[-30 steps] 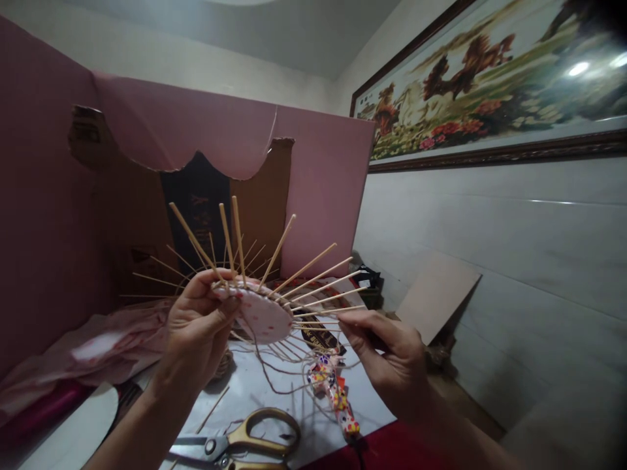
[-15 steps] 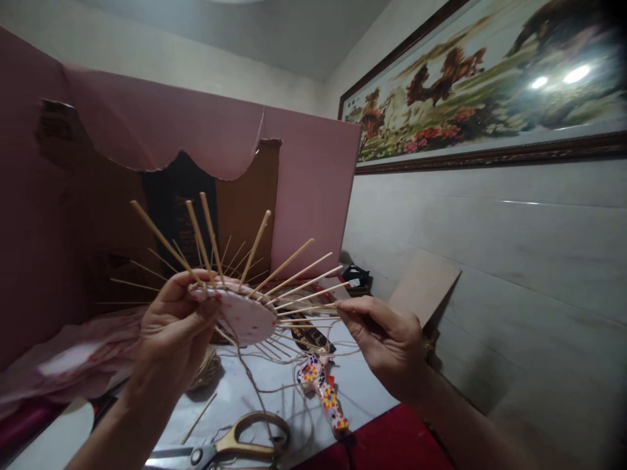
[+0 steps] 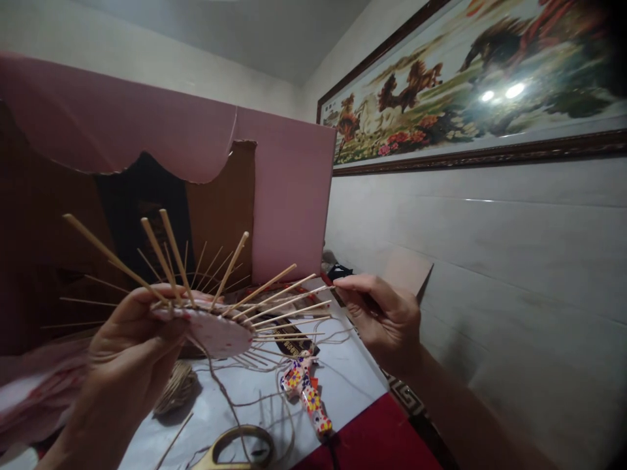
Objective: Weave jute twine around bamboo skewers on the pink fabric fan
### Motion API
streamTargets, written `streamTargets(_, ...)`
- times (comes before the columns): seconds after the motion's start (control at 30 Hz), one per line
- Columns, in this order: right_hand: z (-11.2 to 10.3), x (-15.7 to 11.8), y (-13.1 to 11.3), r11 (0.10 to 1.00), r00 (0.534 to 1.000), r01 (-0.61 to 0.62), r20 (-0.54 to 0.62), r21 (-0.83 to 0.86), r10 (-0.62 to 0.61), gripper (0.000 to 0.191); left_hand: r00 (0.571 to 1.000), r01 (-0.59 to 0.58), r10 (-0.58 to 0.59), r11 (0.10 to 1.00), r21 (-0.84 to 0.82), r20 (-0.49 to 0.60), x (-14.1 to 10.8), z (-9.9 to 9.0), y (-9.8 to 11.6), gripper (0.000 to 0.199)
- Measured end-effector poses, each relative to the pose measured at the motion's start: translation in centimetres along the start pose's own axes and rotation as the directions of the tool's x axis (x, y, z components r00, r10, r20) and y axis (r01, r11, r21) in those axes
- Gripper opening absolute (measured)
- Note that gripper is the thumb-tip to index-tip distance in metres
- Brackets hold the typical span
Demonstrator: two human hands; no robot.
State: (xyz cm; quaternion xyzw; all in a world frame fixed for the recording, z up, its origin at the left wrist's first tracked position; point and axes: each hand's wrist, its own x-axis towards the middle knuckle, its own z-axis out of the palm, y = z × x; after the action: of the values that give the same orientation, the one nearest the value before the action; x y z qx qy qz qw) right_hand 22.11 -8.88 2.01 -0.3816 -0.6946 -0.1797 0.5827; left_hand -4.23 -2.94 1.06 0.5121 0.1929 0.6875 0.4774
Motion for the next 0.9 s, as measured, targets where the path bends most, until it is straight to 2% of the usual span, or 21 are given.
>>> streamTargets(0.13,0.2,0.2,0.2,1.0,1.0,-0.023,-0.002,-0.013,0.023,0.008,1.0,0.008,-0.008,1.0,0.022,-0.006,0.0,-0.1,-0.1,0.03)
streamTargets(0.3,0.7,0.8,0.9,0.982,0.986,-0.165,0.051,0.096,0.161,0.009,0.999,-0.012,0.013,1.0,0.027,-0.053,0.1,-0.1,-0.6,0.034)
streamTargets(0.4,1.0,1.0,1.1,0.973,0.98,-0.193,0.082,0.129,0.184,0.011,0.995,-0.027,0.027,1.0,0.0,-0.092,0.4,0.1,-0.7,0.035)
streamTargets(0.5,1.1,0.5,0.8,0.993,0.989,-0.103,0.112,0.066,0.095,0.009,0.983,-0.076,0.069,0.996,-0.037,-0.17,0.8,-0.1,-0.8,0.037)
streamTargets(0.6,1.1,-0.5,0.2,0.993,0.99,0.103,0.104,-0.057,-0.096,0.008,0.972,-0.092,0.078,0.994,-0.054,-0.22,1.1,-0.3,-0.9,0.039)
streamTargets(0.67,1.1,-1.3,-0.1,0.941,0.961,0.273,0.099,-0.199,-0.258,0.013,0.973,-0.083,0.066,0.994,-0.068,-0.223,1.0,-0.2,-0.9,0.039)
streamTargets(0.73,1.5,-2.0,-0.4,0.867,0.922,0.387,0.131,-0.313,-0.364,0.02,0.973,-0.066,0.045,0.994,-0.085,-0.228,1.0,-0.1,-0.8,0.039)
streamTargets(0.8,2.2,-2.8,-0.7,0.858,0.91,0.412,0.187,-0.305,-0.37,0.023,0.969,-0.073,0.049,0.993,-0.093,-0.242,0.9,0.0,-0.7,0.038)
streamTargets(0.9,4.3,-4.3,-1.2,0.921,0.9,0.373,0.286,-0.113,-0.329,0.023,0.965,-0.106,0.072,0.987,-0.125,-0.251,0.9,0.1,-0.6,0.038)
